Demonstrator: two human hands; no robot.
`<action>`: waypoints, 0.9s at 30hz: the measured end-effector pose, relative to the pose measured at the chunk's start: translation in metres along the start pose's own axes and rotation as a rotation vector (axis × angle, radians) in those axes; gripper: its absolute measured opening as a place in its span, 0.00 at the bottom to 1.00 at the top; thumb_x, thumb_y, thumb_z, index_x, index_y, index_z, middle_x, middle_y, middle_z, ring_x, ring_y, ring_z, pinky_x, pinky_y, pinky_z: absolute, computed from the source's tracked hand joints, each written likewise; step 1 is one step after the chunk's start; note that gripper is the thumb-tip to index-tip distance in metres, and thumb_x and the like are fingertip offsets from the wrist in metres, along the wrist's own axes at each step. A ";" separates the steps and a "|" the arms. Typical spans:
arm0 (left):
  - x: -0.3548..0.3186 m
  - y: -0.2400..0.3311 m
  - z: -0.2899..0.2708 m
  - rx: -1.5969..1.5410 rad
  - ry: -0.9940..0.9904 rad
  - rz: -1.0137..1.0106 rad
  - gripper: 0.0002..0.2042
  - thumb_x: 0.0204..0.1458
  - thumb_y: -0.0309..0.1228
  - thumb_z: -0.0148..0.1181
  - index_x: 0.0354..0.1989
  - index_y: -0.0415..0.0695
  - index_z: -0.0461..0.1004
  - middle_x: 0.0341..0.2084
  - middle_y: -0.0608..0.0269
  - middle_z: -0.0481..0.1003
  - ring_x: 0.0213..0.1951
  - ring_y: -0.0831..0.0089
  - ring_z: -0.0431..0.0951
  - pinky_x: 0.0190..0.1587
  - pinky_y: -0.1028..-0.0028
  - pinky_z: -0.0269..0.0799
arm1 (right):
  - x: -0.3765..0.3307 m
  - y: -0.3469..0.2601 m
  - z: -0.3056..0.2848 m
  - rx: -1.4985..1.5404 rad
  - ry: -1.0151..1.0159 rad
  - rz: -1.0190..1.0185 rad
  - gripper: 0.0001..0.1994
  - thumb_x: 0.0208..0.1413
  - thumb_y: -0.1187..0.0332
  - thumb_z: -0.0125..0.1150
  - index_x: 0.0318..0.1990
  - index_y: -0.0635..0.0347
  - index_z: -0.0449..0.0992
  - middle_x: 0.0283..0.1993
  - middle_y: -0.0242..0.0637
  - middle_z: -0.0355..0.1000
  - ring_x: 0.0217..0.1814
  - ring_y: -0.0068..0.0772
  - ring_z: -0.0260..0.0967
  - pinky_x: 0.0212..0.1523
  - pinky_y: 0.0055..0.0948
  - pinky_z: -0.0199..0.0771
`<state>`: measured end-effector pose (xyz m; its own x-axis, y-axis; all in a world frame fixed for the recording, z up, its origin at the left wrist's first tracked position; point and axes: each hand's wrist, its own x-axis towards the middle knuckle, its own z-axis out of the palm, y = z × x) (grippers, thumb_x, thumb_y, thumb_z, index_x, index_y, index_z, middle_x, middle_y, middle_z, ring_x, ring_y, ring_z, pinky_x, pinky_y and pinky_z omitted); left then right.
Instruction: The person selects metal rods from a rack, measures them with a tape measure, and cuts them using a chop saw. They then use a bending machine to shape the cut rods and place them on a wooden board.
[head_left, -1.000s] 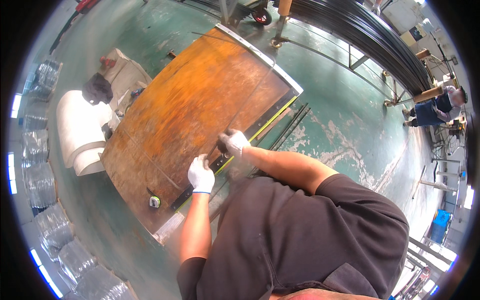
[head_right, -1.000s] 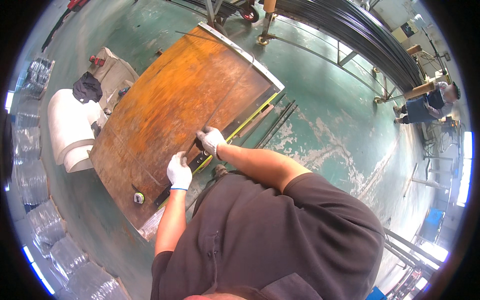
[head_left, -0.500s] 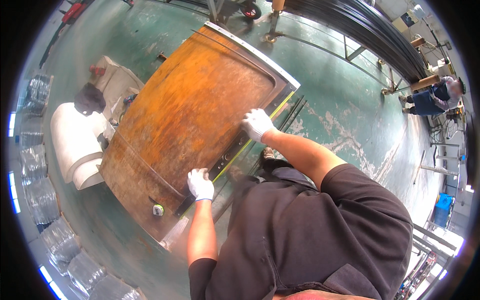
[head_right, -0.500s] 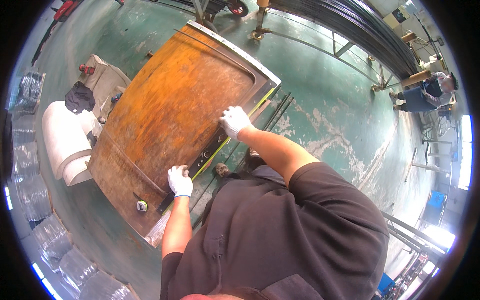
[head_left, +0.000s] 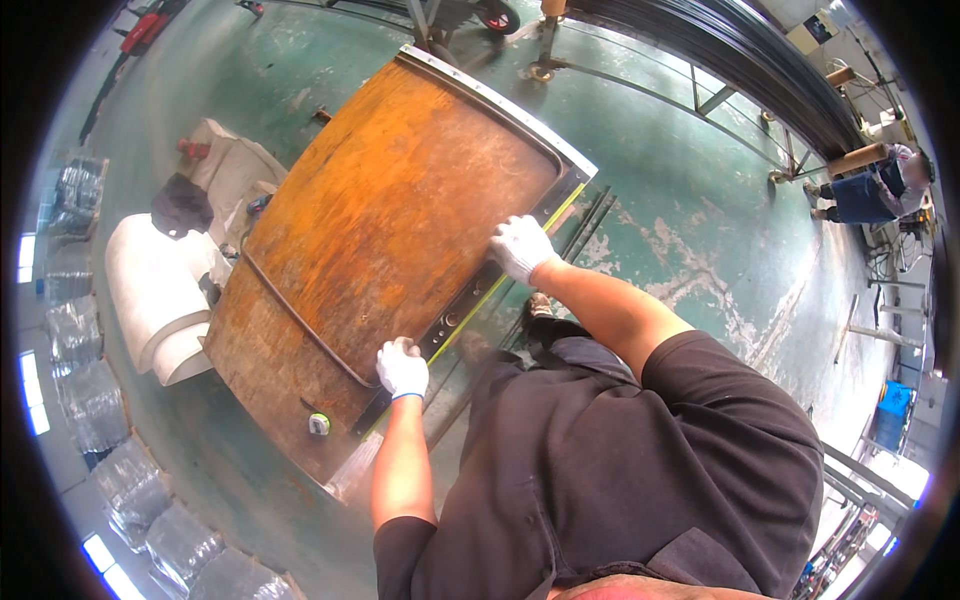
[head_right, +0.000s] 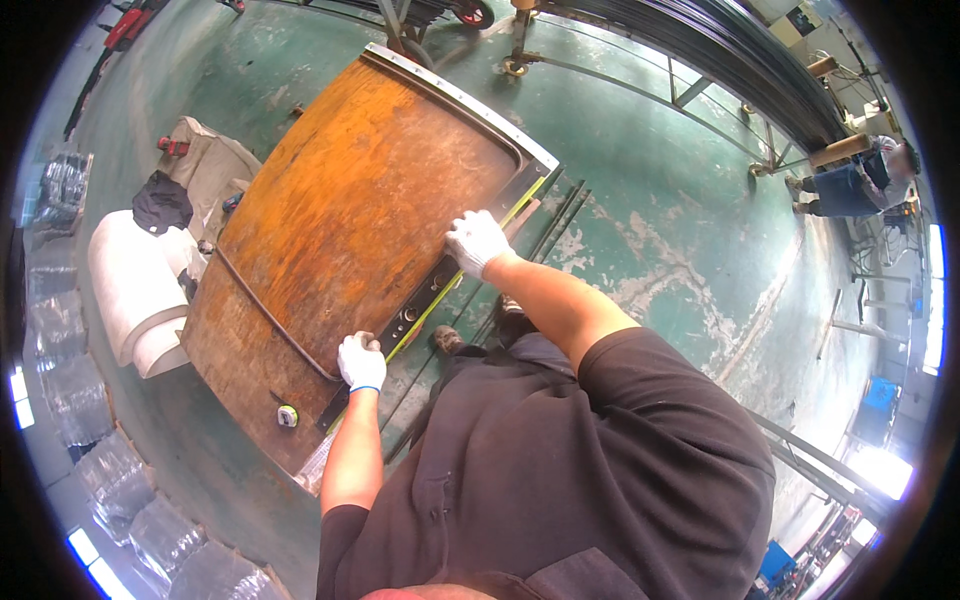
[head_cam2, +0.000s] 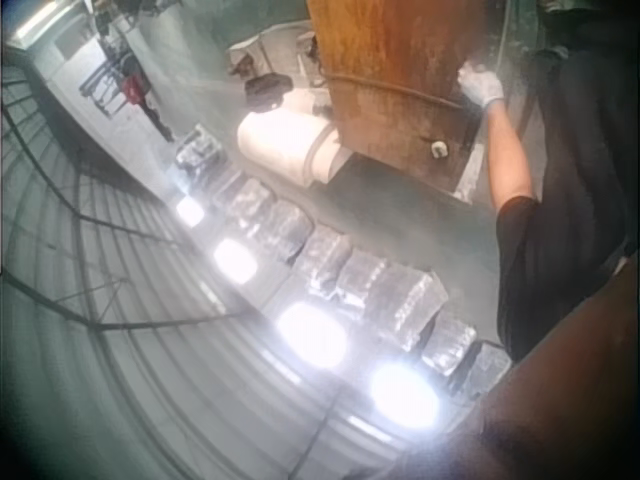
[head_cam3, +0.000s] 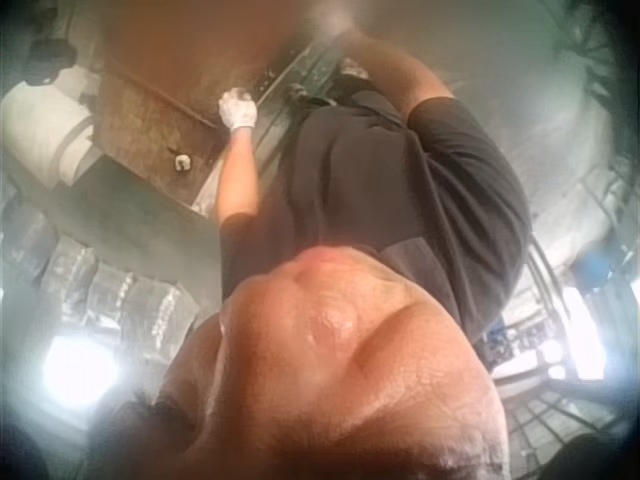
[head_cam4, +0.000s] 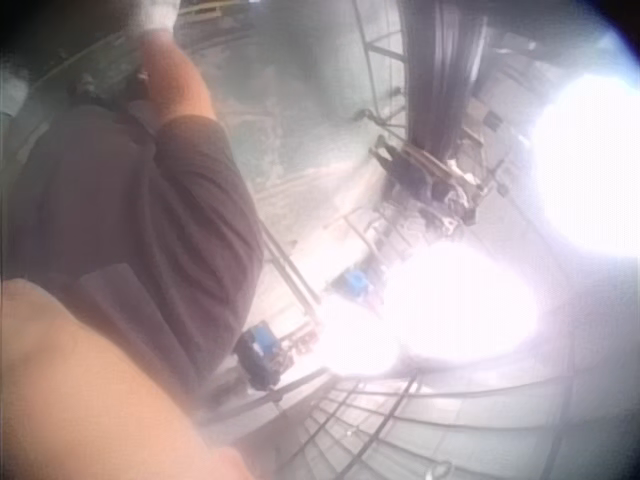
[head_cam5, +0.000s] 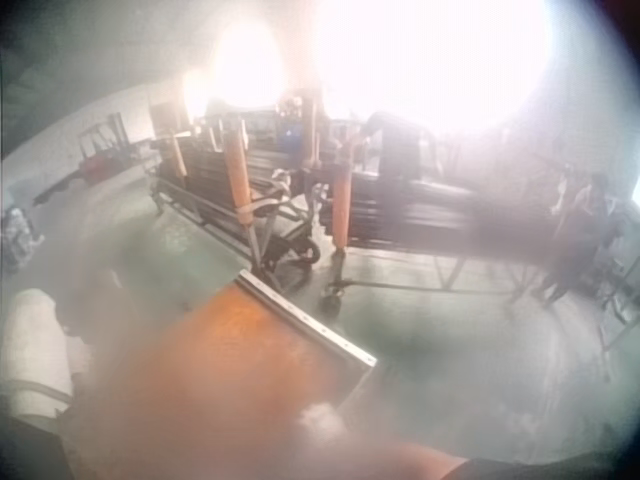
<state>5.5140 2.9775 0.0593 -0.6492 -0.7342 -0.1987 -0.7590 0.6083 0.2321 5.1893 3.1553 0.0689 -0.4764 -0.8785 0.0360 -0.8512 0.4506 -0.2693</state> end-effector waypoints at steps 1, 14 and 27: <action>-0.002 0.004 0.001 -0.002 0.016 0.004 0.08 0.56 0.31 0.67 0.42 0.47 0.85 0.43 0.50 0.82 0.51 0.48 0.80 0.57 0.51 0.76 | 0.001 0.005 -0.001 0.002 -0.005 -0.009 0.11 0.61 0.54 0.68 0.35 0.49 0.87 0.39 0.35 0.81 0.50 0.43 0.77 0.50 0.45 0.74; -0.011 0.025 0.005 0.009 0.038 -0.007 0.14 0.52 0.30 0.71 0.48 0.44 0.85 0.49 0.49 0.80 0.55 0.48 0.78 0.61 0.54 0.75 | 0.002 0.017 -0.006 0.033 -0.020 -0.033 0.10 0.57 0.55 0.70 0.34 0.49 0.86 0.40 0.36 0.81 0.51 0.45 0.77 0.51 0.46 0.74; -0.004 0.027 -0.014 -0.013 -0.010 -0.029 0.12 0.53 0.34 0.73 0.46 0.47 0.86 0.46 0.50 0.81 0.54 0.49 0.79 0.60 0.53 0.76 | 0.014 0.019 -0.016 -0.032 -0.134 -0.275 0.11 0.58 0.57 0.69 0.42 0.51 0.82 0.42 0.40 0.79 0.53 0.47 0.77 0.57 0.48 0.71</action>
<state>5.4962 2.9926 0.0801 -0.6278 -0.7480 -0.2153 -0.7766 0.5829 0.2390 5.1634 3.1542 0.0794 -0.1960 -0.9803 -0.0244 -0.9516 0.1962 -0.2367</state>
